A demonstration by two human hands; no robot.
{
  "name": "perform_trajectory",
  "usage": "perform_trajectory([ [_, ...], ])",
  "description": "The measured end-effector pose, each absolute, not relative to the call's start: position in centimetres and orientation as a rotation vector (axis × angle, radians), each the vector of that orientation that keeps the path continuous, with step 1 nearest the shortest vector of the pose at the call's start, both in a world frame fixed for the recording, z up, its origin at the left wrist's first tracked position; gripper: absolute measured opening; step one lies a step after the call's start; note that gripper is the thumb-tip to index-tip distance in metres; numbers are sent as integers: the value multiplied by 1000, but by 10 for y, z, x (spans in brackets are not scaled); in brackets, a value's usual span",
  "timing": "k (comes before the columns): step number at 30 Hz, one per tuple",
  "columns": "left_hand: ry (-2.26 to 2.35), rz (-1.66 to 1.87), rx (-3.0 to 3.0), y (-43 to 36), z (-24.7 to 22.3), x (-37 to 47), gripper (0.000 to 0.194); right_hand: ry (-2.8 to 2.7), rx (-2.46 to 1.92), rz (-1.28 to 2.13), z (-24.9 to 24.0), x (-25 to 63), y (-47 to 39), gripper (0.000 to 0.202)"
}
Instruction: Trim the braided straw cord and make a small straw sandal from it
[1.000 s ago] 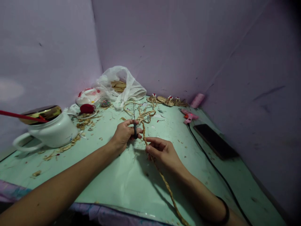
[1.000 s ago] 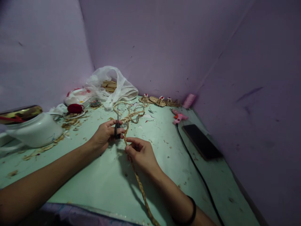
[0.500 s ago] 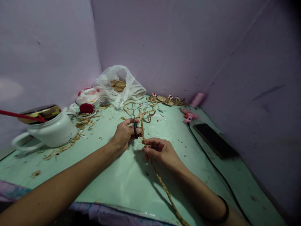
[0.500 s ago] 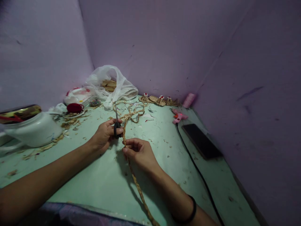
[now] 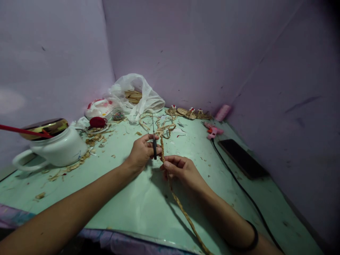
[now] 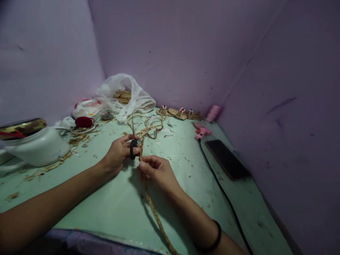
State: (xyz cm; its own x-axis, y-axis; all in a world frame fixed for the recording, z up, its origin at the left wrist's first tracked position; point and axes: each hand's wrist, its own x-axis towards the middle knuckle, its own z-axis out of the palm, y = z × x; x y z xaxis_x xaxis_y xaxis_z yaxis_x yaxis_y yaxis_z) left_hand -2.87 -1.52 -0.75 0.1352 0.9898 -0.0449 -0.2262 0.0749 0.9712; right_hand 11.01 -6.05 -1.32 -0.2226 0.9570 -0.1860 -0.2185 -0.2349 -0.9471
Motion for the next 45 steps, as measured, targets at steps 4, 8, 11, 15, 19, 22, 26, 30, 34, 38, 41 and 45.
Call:
perform_trajectory([
  [4,937,1129,1099,-22,-5,-24,43,-983,-1063,1630,-13,111,-59,28],
  [8,979,1161,1095,-20,-4,-24,44,-922,-1039,1635,-17,113,-58,28],
  [11,1067,1243,1054,-12,-3,-30,45,-858,-1033,1636,-20,114,-57,32],
  [15,1167,1368,968,4,-2,-42,43,-866,-1054,1640,-20,115,-58,35],
  [19,1210,1424,894,16,1,-55,43,-874,-1066,1642,-18,114,-59,34],
  [22,1236,1397,972,20,2,-61,41,-877,-1072,1647,-18,114,-59,34],
  [26,1220,1302,1100,18,1,-61,35,-872,-1078,1639,-17,114,-59,34],
  [30,1166,1199,1364,5,6,-57,36,-847,-1016,1619,-17,113,-59,38],
  [34,1112,1024,2053,-11,11,-59,32,-825,-1037,1564,-16,114,-58,36],
  [38,1095,684,2655,-14,9,-63,36,-809,-1053,1499,-12,117,-55,30],
  [41,1121,530,2824,-11,4,-63,44,-850,-1034,1498,-9,119,-54,24],
  [45,1138,467,2928,-9,0,-64,50,-875,-1015,1498,-7,119,-55,22],
])
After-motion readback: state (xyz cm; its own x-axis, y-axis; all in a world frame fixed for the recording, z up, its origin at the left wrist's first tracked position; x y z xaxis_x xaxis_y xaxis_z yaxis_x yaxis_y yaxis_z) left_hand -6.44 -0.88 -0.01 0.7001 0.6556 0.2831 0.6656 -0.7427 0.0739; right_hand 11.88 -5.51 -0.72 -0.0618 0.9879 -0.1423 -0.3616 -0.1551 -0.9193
